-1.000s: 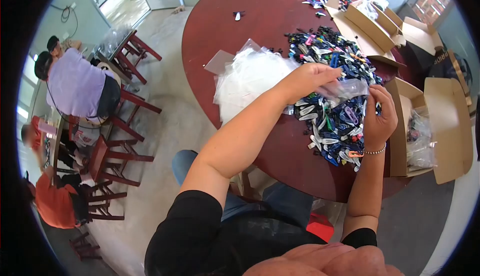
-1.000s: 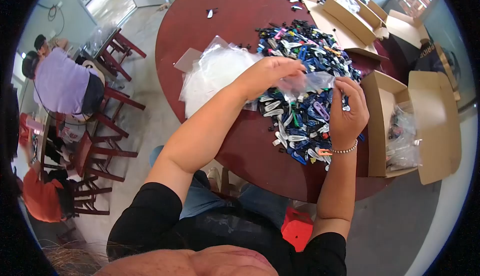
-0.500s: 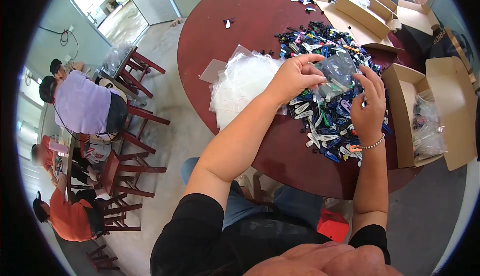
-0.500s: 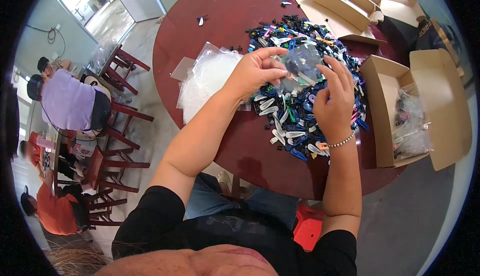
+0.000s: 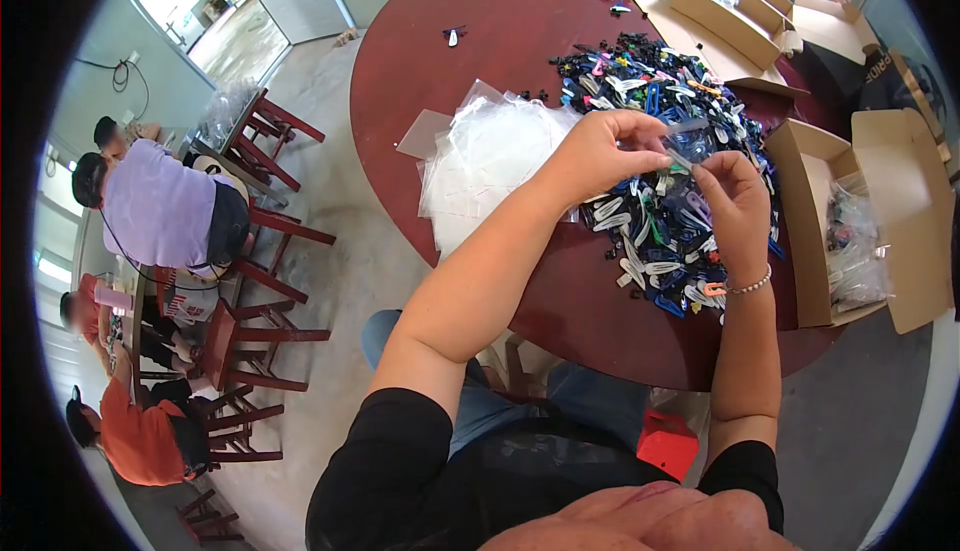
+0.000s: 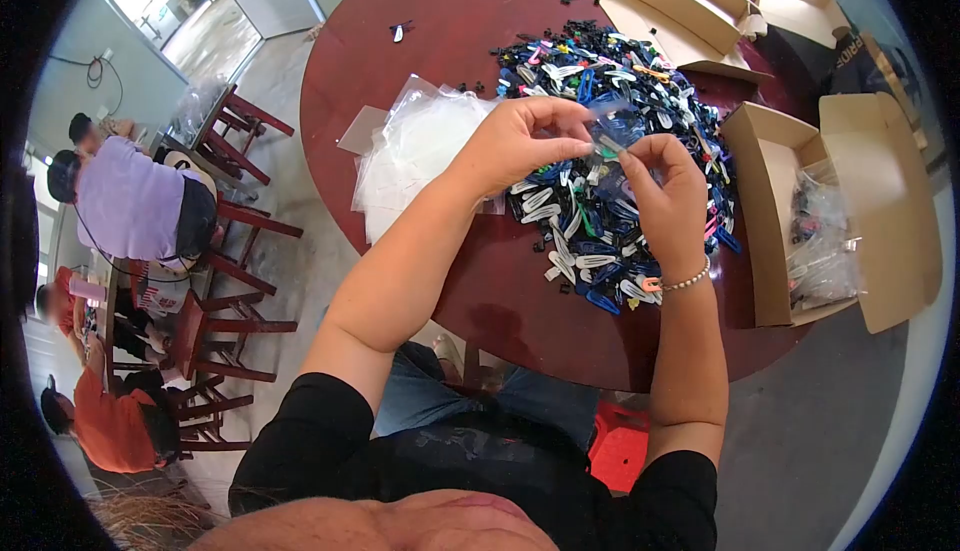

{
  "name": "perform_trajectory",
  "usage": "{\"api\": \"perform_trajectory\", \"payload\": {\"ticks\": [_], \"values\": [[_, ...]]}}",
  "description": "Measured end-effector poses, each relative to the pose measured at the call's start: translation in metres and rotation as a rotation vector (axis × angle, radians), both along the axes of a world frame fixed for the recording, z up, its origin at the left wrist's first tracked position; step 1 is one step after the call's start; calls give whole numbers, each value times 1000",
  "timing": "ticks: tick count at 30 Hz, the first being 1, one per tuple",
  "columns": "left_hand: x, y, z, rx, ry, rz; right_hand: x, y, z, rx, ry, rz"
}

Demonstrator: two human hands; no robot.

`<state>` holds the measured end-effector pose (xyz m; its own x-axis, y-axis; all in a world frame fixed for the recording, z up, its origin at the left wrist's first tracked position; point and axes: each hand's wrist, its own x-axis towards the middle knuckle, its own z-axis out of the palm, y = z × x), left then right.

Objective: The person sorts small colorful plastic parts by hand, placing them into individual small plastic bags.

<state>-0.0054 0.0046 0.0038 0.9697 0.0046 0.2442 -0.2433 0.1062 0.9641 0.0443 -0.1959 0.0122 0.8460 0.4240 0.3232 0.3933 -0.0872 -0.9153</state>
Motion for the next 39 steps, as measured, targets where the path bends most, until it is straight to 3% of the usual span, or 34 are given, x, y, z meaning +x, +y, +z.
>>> {"api": "perform_trajectory", "payload": {"ticks": [1,3,5,9,12,13,15,20,27,29,32,39], "values": [[0,0,1,-59,22,-17,0,0,-1,-1,3,-2],[-1,-2,0,-128,67,-28,0,1,-5,176,263,111],[0,0,-4,-171,132,-35,-2,5,-8,218,284,140],[2,-1,-2,-18,76,94,-3,6,-12,176,317,167],[-3,-1,3,15,82,104,-4,9,-9,160,-29,-6],[-4,-1,4,56,70,120,-4,8,-9,159,-26,-6],[-2,-2,1,58,74,116,-9,7,-2,-77,-523,-269],[0,-4,-2,91,53,86,-18,11,12,-159,-843,-202],[0,-4,-3,161,31,41,-13,4,5,-110,-548,-55],[-1,-6,0,134,47,33,-13,4,2,7,-199,-45],[-4,-10,3,13,87,-30,-12,3,2,113,-95,-2],[0,-10,-7,202,70,-104,-11,3,1,98,-154,-17]]}}
